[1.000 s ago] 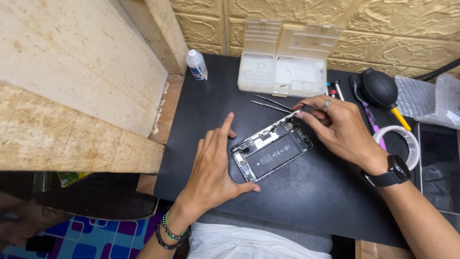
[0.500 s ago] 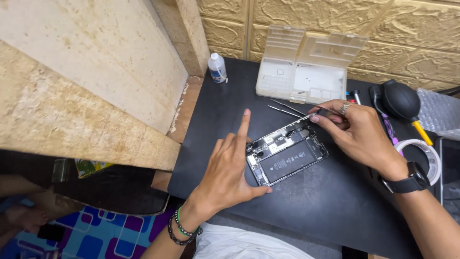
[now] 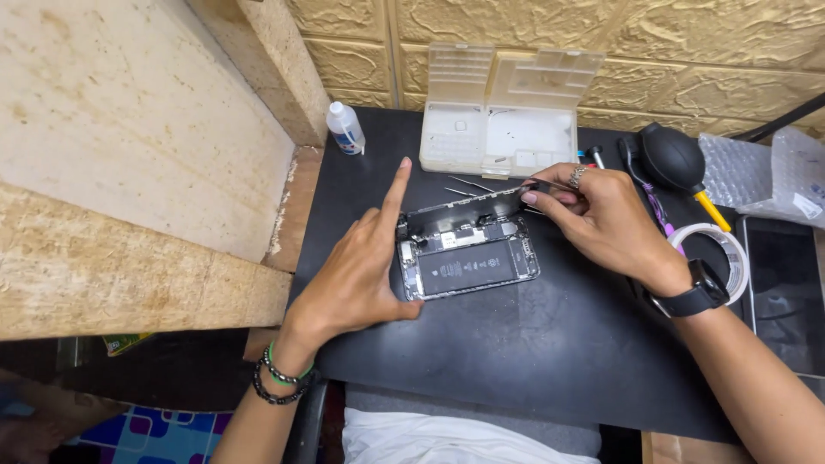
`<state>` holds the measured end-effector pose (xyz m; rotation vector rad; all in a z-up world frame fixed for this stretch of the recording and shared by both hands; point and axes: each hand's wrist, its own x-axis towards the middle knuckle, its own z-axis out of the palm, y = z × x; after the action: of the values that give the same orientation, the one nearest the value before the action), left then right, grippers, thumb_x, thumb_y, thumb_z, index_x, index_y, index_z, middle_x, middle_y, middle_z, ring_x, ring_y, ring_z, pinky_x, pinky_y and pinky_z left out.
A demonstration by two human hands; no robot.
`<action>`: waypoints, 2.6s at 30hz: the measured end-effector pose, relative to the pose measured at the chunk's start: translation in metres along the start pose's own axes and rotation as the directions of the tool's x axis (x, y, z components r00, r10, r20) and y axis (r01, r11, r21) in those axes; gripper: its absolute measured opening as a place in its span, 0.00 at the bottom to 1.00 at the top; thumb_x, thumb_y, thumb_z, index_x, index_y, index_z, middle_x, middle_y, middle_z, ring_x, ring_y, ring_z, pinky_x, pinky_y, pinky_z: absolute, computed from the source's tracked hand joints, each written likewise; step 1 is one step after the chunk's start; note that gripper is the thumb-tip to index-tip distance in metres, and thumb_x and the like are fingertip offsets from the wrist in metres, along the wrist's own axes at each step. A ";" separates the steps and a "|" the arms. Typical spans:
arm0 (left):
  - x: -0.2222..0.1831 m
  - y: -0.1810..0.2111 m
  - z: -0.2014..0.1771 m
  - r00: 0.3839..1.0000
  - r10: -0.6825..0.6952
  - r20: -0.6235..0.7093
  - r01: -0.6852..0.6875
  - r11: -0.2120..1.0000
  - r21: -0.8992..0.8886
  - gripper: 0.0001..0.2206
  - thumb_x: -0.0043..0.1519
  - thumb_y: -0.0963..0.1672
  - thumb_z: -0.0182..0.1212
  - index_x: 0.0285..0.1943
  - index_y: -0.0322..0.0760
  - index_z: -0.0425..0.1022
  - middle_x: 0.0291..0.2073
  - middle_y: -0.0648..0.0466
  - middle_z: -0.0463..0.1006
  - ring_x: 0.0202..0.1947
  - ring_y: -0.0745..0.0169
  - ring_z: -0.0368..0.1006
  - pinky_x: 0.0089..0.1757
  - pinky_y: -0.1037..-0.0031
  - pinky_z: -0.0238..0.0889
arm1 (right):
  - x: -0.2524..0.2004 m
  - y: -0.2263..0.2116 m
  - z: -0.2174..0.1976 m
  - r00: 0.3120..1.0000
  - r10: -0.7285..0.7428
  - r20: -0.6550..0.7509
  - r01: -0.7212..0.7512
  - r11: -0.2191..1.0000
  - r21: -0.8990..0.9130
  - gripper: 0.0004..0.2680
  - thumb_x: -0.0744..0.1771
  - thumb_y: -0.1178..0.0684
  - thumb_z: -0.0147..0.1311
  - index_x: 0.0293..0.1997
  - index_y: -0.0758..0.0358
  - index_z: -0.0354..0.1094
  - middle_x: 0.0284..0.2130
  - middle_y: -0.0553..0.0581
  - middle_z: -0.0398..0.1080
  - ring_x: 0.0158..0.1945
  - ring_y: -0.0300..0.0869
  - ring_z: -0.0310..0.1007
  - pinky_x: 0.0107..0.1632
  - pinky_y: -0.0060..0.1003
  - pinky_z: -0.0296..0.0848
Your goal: The person uses a screwdriver to remove screws from the bottom of a smartphone. They then use a metal prying tool to separate the screen from the phone's body. After opening the device, they use a screwdriver to remove screws from an internal metal bracket.
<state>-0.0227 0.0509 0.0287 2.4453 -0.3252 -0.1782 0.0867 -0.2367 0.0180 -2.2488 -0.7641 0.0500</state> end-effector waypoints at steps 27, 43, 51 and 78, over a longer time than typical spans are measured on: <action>0.048 -0.011 -0.016 0.989 -0.004 -0.149 -0.037 0.962 -0.269 0.22 0.61 0.33 0.53 0.66 0.29 0.63 0.38 0.32 0.78 0.42 0.33 0.79 0.40 0.54 0.76 | 0.022 0.038 0.007 0.991 0.113 -0.066 -0.109 0.992 0.064 0.08 0.63 0.60 0.64 0.45 0.65 0.80 0.15 0.54 0.61 0.18 0.38 0.60 0.26 0.33 0.65; 0.062 -0.017 -0.008 0.980 -0.197 -0.025 0.191 0.970 -0.151 0.26 0.60 0.41 0.61 0.69 0.49 0.64 0.43 0.57 0.80 0.33 0.66 0.75 0.21 0.74 0.64 | -0.023 -0.011 0.001 0.940 0.141 -0.311 -0.208 0.959 -0.192 0.11 0.68 0.48 0.58 0.46 0.67 0.76 0.42 0.57 0.80 0.31 0.47 0.78 0.42 0.43 0.73; 0.059 -0.023 0.006 0.972 -0.160 -0.174 0.133 0.979 -0.157 0.25 0.61 0.41 0.61 0.70 0.42 0.62 0.38 0.54 0.80 0.29 0.63 0.71 0.36 0.73 0.64 | -0.078 -0.015 0.005 0.925 0.287 -0.249 -0.330 0.932 -0.152 0.09 0.70 0.51 0.48 0.52 0.64 0.65 0.31 0.58 0.70 0.23 0.49 0.67 0.32 0.48 0.66; 0.059 -0.033 0.028 0.896 -0.044 -0.442 -0.106 0.945 -0.309 0.19 0.60 0.36 0.58 0.61 0.29 0.64 0.34 0.36 0.78 0.34 0.42 0.79 0.33 0.65 0.72 | -0.014 0.031 -0.014 0.922 -0.001 -0.387 -0.256 0.749 -0.611 0.08 0.70 0.62 0.53 0.55 0.71 0.67 0.43 0.63 0.63 0.37 0.67 0.79 0.35 0.53 0.80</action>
<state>0.0344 0.0430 -0.0164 2.0709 -0.1175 0.3202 0.0947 -0.2701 0.0050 -2.8490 -0.4460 -0.6601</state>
